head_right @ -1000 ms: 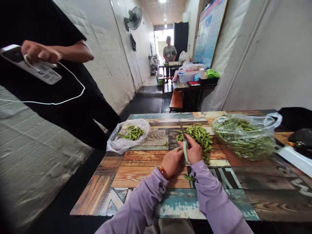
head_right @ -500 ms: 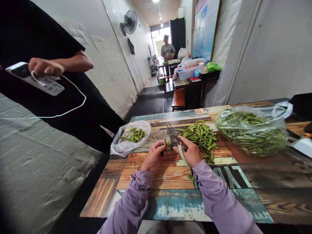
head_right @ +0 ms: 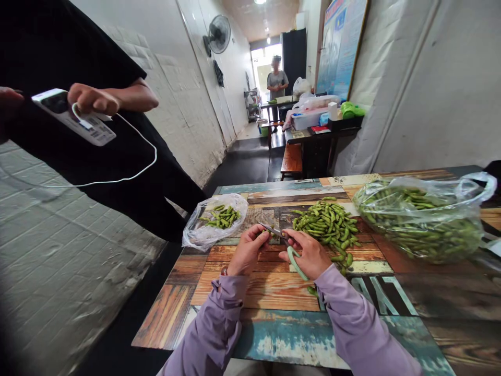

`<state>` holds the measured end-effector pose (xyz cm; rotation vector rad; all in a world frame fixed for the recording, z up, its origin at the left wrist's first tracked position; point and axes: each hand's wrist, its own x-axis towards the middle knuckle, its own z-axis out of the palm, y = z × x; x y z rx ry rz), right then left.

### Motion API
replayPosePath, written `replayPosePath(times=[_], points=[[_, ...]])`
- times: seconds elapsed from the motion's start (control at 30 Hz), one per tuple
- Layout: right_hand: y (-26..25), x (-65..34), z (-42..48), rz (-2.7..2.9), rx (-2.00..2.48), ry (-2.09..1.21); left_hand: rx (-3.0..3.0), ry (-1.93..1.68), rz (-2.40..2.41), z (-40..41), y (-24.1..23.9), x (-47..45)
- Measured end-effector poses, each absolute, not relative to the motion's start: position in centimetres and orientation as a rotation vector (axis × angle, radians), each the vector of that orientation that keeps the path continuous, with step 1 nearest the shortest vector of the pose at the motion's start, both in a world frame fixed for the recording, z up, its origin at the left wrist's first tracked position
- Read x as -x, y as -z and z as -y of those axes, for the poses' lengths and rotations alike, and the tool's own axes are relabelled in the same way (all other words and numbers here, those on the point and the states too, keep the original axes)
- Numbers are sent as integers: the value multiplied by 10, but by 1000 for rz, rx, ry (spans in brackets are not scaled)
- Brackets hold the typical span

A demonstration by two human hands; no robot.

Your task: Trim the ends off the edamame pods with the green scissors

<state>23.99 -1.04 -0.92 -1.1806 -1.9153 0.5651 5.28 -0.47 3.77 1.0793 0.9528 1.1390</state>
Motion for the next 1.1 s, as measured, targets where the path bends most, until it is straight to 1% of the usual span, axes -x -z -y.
replayPosePath(times=[0.23,0.57,0.8,0.87,1.1], points=[[2,-237,13,1949,1157,-567,-1268,-1156,-1002,4,-36,-53],[8,-241,11,1971,1204,-529,-1386,-1170,-1019,2,-41,-50],[14,-241,8,1803,1277,-685,-1466,-1278,-1135,-3,-33,-46],[16,-242,6,1734,1297,-708,-1398,-1310,-1122,-5,-30,-46],[16,-243,6,1709,1325,-643,-827,-1249,-912,-5,-31,-48]])
